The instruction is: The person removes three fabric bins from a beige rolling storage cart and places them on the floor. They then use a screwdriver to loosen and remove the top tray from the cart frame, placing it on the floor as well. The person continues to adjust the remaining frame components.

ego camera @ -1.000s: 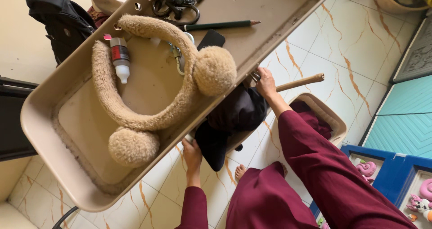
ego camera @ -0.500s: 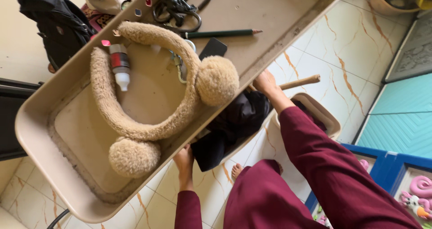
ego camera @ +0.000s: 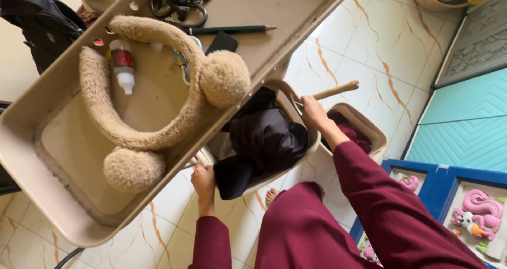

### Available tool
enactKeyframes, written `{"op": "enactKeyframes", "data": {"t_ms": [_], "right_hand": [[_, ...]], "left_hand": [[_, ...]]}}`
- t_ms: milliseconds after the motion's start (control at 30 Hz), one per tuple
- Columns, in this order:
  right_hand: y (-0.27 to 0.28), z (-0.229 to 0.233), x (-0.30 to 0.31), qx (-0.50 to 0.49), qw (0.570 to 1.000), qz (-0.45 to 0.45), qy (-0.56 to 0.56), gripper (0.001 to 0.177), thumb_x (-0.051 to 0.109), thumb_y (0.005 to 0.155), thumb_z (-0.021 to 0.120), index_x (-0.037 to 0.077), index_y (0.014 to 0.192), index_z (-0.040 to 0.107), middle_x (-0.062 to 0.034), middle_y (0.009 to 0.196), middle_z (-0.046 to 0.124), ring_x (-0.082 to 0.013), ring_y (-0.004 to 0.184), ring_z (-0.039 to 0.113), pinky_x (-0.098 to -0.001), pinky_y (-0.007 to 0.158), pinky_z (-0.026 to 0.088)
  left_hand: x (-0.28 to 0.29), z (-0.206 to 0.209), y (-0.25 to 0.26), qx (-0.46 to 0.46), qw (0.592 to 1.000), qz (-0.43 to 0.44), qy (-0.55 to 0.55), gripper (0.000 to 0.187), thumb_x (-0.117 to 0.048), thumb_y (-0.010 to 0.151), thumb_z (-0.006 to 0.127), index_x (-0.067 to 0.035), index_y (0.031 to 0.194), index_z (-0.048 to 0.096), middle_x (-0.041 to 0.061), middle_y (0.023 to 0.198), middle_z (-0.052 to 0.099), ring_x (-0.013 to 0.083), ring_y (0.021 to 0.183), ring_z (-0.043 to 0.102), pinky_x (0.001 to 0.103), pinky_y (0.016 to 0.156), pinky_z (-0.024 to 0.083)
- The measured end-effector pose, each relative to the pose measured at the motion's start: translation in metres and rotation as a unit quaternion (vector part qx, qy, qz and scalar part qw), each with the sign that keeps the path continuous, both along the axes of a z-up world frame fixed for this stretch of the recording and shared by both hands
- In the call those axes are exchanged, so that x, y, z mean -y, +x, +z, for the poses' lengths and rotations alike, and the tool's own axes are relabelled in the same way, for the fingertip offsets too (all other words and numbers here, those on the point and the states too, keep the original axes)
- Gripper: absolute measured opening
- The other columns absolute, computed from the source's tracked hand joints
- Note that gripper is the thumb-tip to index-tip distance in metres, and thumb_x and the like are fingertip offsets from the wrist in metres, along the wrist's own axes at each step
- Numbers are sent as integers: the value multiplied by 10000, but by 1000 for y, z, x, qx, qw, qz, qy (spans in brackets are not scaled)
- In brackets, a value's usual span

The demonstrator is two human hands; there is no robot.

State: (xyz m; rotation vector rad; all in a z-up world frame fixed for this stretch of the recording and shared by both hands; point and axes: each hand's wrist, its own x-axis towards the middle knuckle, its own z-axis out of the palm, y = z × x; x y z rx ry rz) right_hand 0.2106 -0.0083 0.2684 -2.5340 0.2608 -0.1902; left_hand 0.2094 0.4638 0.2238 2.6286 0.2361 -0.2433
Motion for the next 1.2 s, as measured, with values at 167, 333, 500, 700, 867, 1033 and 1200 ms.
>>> {"op": "enactKeyframes", "data": {"t_ms": [167, 333, 500, 700, 867, 1033, 1200], "right_hand": [[-79, -8, 0, -37, 996, -76, -22, 293, 219, 963, 708, -8, 1015, 530, -297, 981, 609, -499, 933, 580, -560, 782, 469], [-186, -17, 18, -9, 991, -129, -32, 366, 197, 912, 760, -4, 1077, 504, -320, 925, 630, -524, 860, 604, -568, 716, 484], [-317, -21, 31, -76, 973, -217, 0, 322, 173, 944, 679, 17, 1159, 496, -306, 876, 665, -530, 833, 652, -557, 706, 504], [-450, -8, 24, -154, 903, -396, 67, 400, 269, 909, 724, 23, 1117, 489, -328, 900, 670, -527, 865, 666, -559, 724, 522], [-509, -19, 20, -192, 856, -475, 72, 364, 285, 928, 706, 39, 1115, 514, -321, 934, 692, -534, 923, 671, -571, 786, 528], [-506, -88, 34, -203, 827, -519, 79, 421, 265, 909, 713, 32, 1175, 484, -338, 932, 681, -559, 905, 656, -589, 789, 518], [-491, -206, 23, -252, 779, -560, 126, 493, 262, 905, 705, 57, 1262, 435, -343, 916, 673, -565, 888, 644, -613, 783, 494]], "left_hand": [[-7, 13, 1, 32, 996, -61, -49, 383, -172, 877, 570, -39, 1229, 643, 266, 978, 729, 453, 904, 698, 534, 844, 535], [20, 17, -32, 15, 992, -108, -70, 363, -231, 925, 579, -100, 1261, 614, 240, 942, 738, 455, 891, 696, 549, 795, 529], [70, 40, -61, -44, 984, -168, -31, 362, -275, 961, 598, -113, 1284, 610, 238, 941, 740, 451, 890, 696, 546, 818, 524], [159, 48, -79, -104, 947, -261, -158, 404, -304, 938, 606, -112, 1292, 639, 196, 1052, 748, 384, 1007, 722, 471, 888, 545], [230, -15, -109, -165, 917, -341, -123, 429, -294, 934, 624, -77, 1303, 625, 220, 1149, 717, 406, 1098, 664, 475, 930, 513], [270, -124, -131, -130, 908, -370, -151, 465, -218, 879, 626, -1, 1290, 636, 296, 1170, 681, 453, 1114, 640, 476, 959, 496], [266, -244, -126, -205, 918, -308, -144, 512, -193, 848, 661, 30, 1309, 633, 303, 1129, 708, 390, 1068, 709, 427, 936, 536]]}}
